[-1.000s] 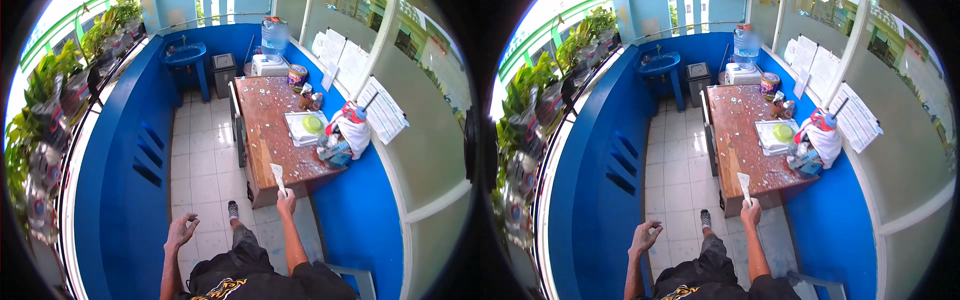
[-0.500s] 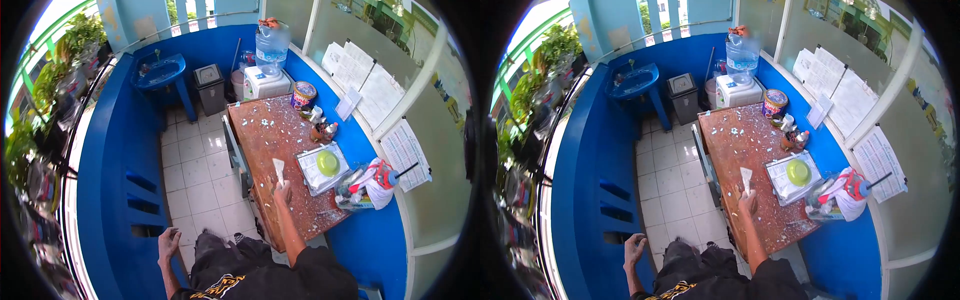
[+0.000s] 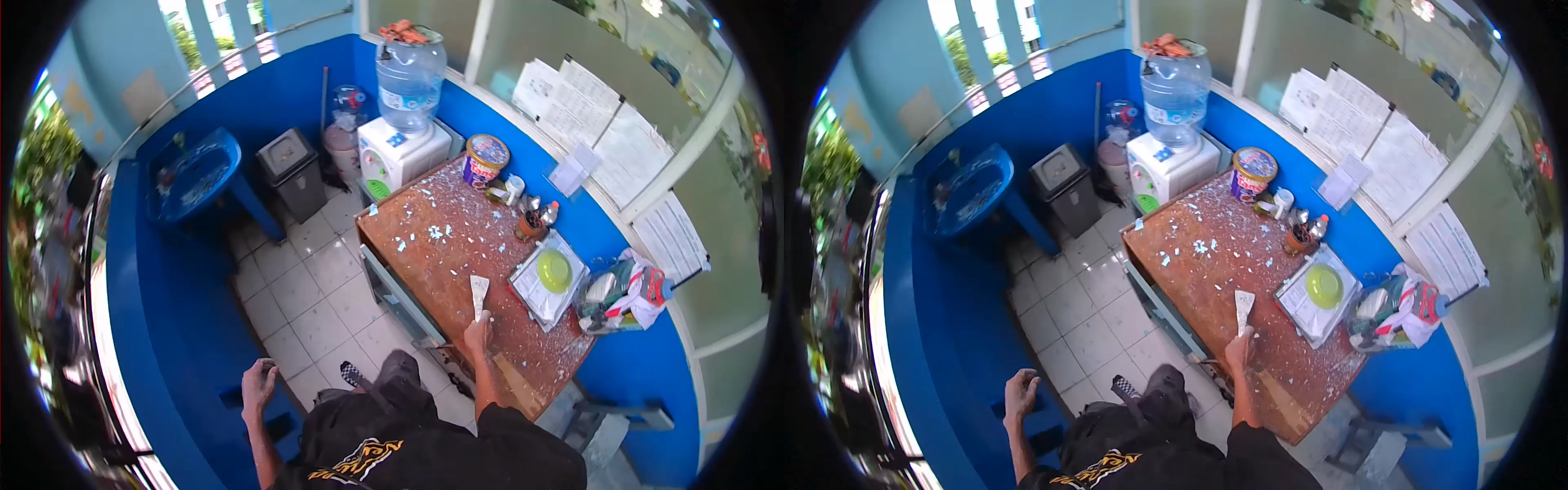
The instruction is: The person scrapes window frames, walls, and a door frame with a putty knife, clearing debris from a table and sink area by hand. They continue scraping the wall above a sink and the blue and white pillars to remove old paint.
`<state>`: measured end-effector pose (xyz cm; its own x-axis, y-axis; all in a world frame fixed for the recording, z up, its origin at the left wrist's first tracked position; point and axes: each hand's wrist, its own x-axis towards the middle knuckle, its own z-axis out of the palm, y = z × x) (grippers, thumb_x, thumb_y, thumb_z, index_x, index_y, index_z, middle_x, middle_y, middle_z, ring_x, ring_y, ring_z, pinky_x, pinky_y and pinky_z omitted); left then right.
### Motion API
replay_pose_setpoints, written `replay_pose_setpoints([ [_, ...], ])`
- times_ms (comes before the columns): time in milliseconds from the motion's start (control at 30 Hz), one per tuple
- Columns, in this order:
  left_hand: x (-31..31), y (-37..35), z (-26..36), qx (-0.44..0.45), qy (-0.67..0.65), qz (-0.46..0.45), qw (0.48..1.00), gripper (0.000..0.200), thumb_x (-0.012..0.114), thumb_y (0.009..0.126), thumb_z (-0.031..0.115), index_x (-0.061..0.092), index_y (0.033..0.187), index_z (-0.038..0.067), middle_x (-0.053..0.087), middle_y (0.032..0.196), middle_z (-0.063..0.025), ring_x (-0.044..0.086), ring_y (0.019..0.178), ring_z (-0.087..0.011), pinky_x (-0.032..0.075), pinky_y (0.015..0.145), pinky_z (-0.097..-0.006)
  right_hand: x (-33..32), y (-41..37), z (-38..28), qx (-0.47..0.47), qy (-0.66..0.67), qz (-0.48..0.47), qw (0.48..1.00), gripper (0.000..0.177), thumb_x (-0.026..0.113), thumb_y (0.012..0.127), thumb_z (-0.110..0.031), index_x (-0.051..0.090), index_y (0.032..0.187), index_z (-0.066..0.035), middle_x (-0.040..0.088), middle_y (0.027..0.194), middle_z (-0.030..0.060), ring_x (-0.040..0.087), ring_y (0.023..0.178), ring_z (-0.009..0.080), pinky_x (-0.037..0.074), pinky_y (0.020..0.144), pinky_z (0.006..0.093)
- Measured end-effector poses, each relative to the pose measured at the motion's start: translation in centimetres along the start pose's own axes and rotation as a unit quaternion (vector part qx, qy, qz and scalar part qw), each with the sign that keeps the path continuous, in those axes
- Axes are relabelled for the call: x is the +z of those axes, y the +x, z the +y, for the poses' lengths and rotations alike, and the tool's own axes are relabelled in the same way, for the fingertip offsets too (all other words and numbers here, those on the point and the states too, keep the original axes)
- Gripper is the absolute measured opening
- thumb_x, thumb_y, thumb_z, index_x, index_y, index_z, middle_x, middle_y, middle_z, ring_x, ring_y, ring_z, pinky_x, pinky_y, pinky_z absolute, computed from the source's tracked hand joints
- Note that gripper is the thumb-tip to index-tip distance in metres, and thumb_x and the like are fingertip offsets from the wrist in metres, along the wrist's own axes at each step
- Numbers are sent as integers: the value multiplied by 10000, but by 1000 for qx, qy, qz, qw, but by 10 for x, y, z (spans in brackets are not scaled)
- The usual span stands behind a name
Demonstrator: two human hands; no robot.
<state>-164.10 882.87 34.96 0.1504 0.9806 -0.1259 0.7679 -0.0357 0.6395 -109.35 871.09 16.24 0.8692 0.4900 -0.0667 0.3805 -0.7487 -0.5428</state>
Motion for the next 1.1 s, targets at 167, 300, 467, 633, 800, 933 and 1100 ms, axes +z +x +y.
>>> replay_pose_setpoints([
  [167, -25, 140, 61, 72, 105, -128, 984, 256, 717, 917, 215, 709, 1125, 66, 767, 1043, -130, 713, 1019, -341, 548, 897, -425, -13, 0, -42, 66, -3, 19, 998, 305, 557, 927, -112, 526, 1222, -42, 660, 1046, 311, 639, 1009, 515, 492, 851, 603],
  [300, 0, 225, 101, 174, 134, -165, 961, 256, 717, 908, 200, 713, 1117, 53, 757, 1096, -127, 692, 1062, -356, 544, 912, -428, 9, 38, -56, 31, 31, 135, 990, 381, 551, 946, -145, 512, 1310, -41, 669, 1114, 311, 649, 1026, 503, 497, 837, 590],
  [467, 46, 294, 155, 208, 43, -203, 956, 270, 721, 910, 198, 713, 1130, 42, 754, 1092, -150, 695, 1076, -352, 542, 930, -425, 55, 158, -69, 136, 67, 127, 980, 402, 520, 977, -184, 541, 1343, -20, 681, 1150, 300, 682, 1002, 482, 514, 828, 583],
  [633, 109, 366, 176, 233, 38, -265, 935, 353, 729, 915, 235, 678, 1195, 26, 710, 1209, -189, 671, 1144, -346, 528, 965, -433, 64, 194, -134, 12, -82, 72, 994, 306, 525, 968, -172, 617, 1213, -14, 697, 998, 270, 695, 930, 465, 545, 784, 574],
  [800, 183, 429, 209, 244, 94, -271, 926, 634, 732, 914, 301, 504, 1430, 12, 598, 1399, -226, 578, 1298, -362, 463, 1075, -437, 77, 208, -129, -22, -98, 111, 989, 282, 550, 944, -134, 617, 1209, -63, 707, 941, 260, 683, 912, 467, 516, 767, 580],
  [933, 293, 467, 187, 240, 90, -230, 939, 873, 704, 919, 412, 302, 1543, -47, 357, 1565, -323, 354, 1462, -445, 301, 1192, -508, 44, 175, -161, 10, -27, 75, 997, 242, 551, 957, -168, 656, 1149, -64, 704, 907, 258, 679, 842, 483, 517, 687, 583],
  [1100, 354, 407, 244, 316, 271, -304, 857, 1000, 628, 946, 530, 141, 1602, -47, 77, 1659, -354, 59, 1551, -510, 82, 1262, -571, 14, 143, -160, 64, -58, 43, 995, 265, 571, 968, -201, 653, 1185, -74, 710, 907, 242, 682, 819, 480, 515, 679, 583],
])
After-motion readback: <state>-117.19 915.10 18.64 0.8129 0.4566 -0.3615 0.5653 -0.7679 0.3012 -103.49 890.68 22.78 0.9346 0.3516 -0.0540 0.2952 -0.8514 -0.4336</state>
